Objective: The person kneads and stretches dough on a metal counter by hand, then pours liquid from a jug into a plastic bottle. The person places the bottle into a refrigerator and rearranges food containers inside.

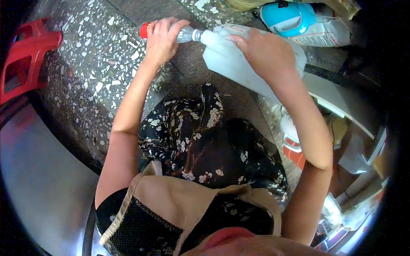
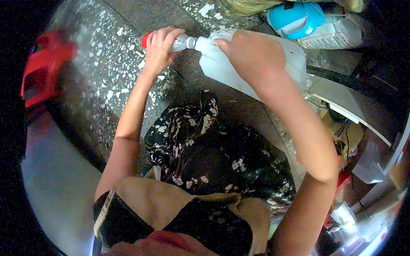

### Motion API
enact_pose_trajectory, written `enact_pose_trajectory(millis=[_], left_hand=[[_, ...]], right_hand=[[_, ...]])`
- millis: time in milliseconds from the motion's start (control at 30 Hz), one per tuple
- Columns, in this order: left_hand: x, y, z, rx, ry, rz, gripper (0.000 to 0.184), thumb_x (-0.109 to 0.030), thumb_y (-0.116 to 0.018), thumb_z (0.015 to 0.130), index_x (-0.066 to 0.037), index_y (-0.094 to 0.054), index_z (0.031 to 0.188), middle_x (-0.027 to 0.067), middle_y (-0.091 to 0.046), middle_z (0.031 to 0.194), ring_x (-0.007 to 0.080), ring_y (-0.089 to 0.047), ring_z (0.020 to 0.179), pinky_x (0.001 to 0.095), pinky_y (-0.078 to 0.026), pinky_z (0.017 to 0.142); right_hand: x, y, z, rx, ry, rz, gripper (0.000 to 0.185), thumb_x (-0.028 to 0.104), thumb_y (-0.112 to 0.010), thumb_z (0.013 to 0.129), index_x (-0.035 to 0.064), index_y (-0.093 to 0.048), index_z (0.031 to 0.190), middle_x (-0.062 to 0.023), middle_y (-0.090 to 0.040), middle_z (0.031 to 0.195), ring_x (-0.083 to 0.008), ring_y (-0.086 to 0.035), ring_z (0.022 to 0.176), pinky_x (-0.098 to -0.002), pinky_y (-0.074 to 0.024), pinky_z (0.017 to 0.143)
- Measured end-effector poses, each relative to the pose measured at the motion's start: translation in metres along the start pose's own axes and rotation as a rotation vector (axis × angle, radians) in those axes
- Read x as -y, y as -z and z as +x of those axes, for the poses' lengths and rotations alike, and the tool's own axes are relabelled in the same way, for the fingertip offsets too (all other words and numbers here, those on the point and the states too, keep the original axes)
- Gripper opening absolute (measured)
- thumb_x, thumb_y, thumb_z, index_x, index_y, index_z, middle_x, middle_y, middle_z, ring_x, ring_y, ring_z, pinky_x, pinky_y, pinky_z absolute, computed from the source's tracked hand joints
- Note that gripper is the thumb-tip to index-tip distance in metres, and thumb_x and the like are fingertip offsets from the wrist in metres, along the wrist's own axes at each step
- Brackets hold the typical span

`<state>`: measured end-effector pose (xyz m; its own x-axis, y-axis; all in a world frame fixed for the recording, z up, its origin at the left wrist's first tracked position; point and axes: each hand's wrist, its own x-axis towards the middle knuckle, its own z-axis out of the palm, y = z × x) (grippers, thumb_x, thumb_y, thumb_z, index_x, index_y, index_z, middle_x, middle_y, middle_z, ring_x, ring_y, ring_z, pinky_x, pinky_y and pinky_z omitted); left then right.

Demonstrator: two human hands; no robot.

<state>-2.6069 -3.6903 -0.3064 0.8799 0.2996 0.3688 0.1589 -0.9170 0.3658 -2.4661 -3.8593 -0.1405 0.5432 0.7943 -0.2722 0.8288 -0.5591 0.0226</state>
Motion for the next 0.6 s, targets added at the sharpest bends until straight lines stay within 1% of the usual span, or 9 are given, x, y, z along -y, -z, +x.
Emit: enact_pose_trajectory(millis=[67, 133, 200, 333, 433, 533, 600], left_hand=[[0.005, -0.003, -0.003, 0.009, 0.008, -0.007, 0.066, 0.003, -0.063, 0.057, -0.023, -0.047, 0.115, 0.0061, -0.05, 0.108, 0.0267, -0.047, 0.104, 0.0437, -0.032, 0.091], [0.009, -0.005, -0.004, 0.016, 0.02, -0.013, 0.066, 0.003, -0.063, 0.057, -0.023, -0.047, 0.115, 0.0059, -0.05, 0.108, 0.0264, -0.047, 0.104, 0.0438, -0.033, 0.091], [0.014, -0.005, -0.005, 0.063, 0.022, -0.046, 0.072, 0.003, -0.068, 0.055, -0.022, -0.046, 0.118, 0.006, -0.049, 0.112, 0.0276, -0.046, 0.108, 0.0437, -0.032, 0.094], [0.02, -0.01, -0.007, 0.068, 0.034, -0.048, 0.072, 0.003, -0.069, 0.054, -0.022, -0.046, 0.118, 0.0059, -0.049, 0.112, 0.0272, -0.045, 0.109, 0.044, -0.032, 0.094], [0.023, -0.007, -0.009, 0.083, 0.027, -0.047, 0.073, 0.003, -0.069, 0.053, -0.021, -0.046, 0.118, 0.0057, -0.049, 0.112, 0.0268, -0.045, 0.109, 0.0445, -0.032, 0.094], [0.031, -0.008, -0.012, 0.102, 0.024, -0.044, 0.073, 0.003, -0.068, 0.053, -0.021, -0.045, 0.118, 0.0053, -0.048, 0.112, 0.027, -0.045, 0.109, 0.0446, -0.032, 0.094], [0.035, -0.009, -0.014, 0.088, -0.014, -0.036, 0.066, 0.004, -0.063, 0.057, -0.022, -0.047, 0.116, 0.0047, -0.05, 0.108, 0.0258, -0.046, 0.105, 0.0439, -0.033, 0.093]], right_hand=[[0.004, -0.001, 0.002, -0.012, 0.012, 0.011, 0.055, 0.053, -0.042, 0.084, 0.0025, -0.064, 0.075, -0.0171, -0.063, 0.071, -0.0339, -0.061, 0.067, -0.0423, -0.0485, 0.058], [0.008, -0.002, 0.004, -0.035, 0.057, 0.017, 0.053, 0.051, -0.046, 0.082, 0.0024, -0.064, 0.072, -0.0157, -0.062, 0.068, -0.033, -0.061, 0.063, -0.0415, -0.0478, 0.055], [0.01, -0.007, 0.007, -0.065, 0.079, 0.0, 0.052, 0.051, -0.048, 0.082, 0.0028, -0.063, 0.07, -0.0151, -0.062, 0.065, -0.032, -0.061, 0.06, -0.0408, -0.0475, 0.053], [0.015, -0.012, 0.012, -0.127, 0.112, -0.065, 0.048, 0.049, -0.052, 0.079, 0.0041, -0.062, 0.066, -0.0136, -0.06, 0.06, -0.0294, -0.061, 0.055, -0.0389, -0.0466, 0.048], [0.02, -0.014, 0.013, -0.165, 0.142, -0.073, 0.049, 0.051, -0.052, 0.078, 0.0048, -0.061, 0.064, -0.0123, -0.06, 0.058, -0.0283, -0.06, 0.053, -0.0379, -0.0464, 0.047], [0.027, -0.018, 0.016, -0.171, 0.17, -0.086, 0.048, 0.051, -0.054, 0.077, 0.0054, -0.06, 0.063, -0.0105, -0.059, 0.056, -0.027, -0.06, 0.051, -0.0363, -0.0466, 0.046], [0.031, -0.022, 0.017, -0.175, 0.184, -0.101, 0.047, 0.051, -0.055, 0.076, 0.0058, -0.06, 0.063, -0.0099, -0.059, 0.055, -0.0261, -0.06, 0.05, -0.0355, -0.0467, 0.046]])
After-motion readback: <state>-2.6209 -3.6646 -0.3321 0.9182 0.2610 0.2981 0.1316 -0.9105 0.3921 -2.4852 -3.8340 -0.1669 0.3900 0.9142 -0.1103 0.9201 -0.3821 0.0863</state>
